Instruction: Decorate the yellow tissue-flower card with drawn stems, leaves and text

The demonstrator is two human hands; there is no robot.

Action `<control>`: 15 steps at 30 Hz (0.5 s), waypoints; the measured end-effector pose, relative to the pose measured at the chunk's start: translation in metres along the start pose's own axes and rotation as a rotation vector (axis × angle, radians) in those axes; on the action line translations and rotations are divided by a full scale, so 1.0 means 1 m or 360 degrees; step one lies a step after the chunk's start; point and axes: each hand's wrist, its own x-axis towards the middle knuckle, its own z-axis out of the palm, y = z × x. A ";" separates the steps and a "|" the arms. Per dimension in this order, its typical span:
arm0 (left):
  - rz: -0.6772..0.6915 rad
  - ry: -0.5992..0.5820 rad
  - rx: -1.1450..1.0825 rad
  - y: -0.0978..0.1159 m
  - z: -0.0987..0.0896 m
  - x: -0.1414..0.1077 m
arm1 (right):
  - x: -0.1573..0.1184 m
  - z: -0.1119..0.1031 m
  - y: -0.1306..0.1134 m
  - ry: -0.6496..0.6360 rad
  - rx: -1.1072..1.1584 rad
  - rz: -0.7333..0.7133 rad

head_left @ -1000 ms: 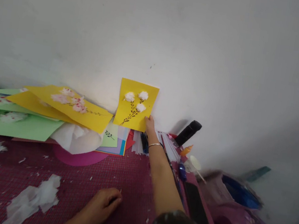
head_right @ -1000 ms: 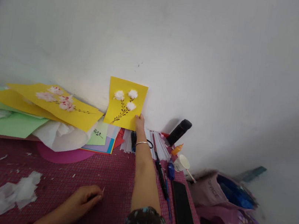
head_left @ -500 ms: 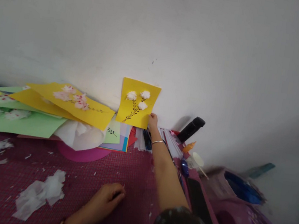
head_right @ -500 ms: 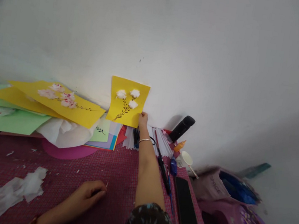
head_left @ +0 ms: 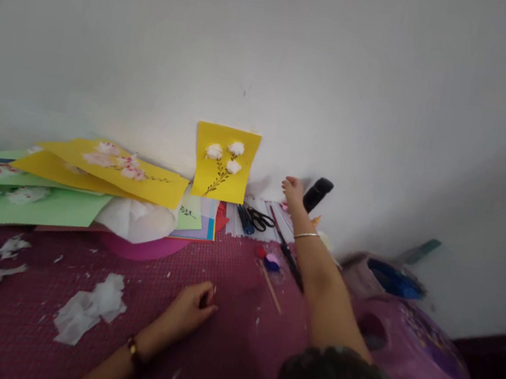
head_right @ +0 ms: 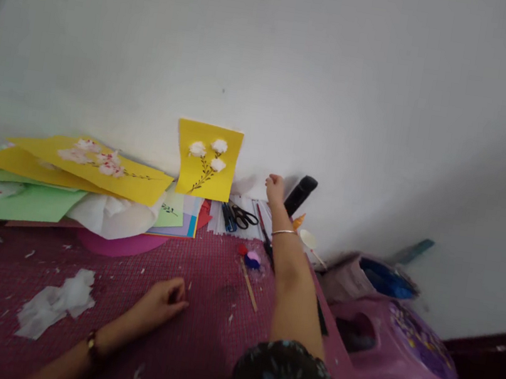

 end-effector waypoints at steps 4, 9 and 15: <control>0.0015 0.0065 0.0080 0.008 -0.007 -0.002 | -0.033 -0.072 0.004 0.0005 -0.0037 0.0081; 0.0034 0.0419 0.0164 0.015 -0.018 -0.008 | -0.103 -0.175 0.014 -0.0108 -0.0368 -0.0246; 0.0057 0.0621 0.0344 0.021 -0.035 -0.014 | -0.203 -0.254 0.033 -0.0181 -0.0745 -0.0256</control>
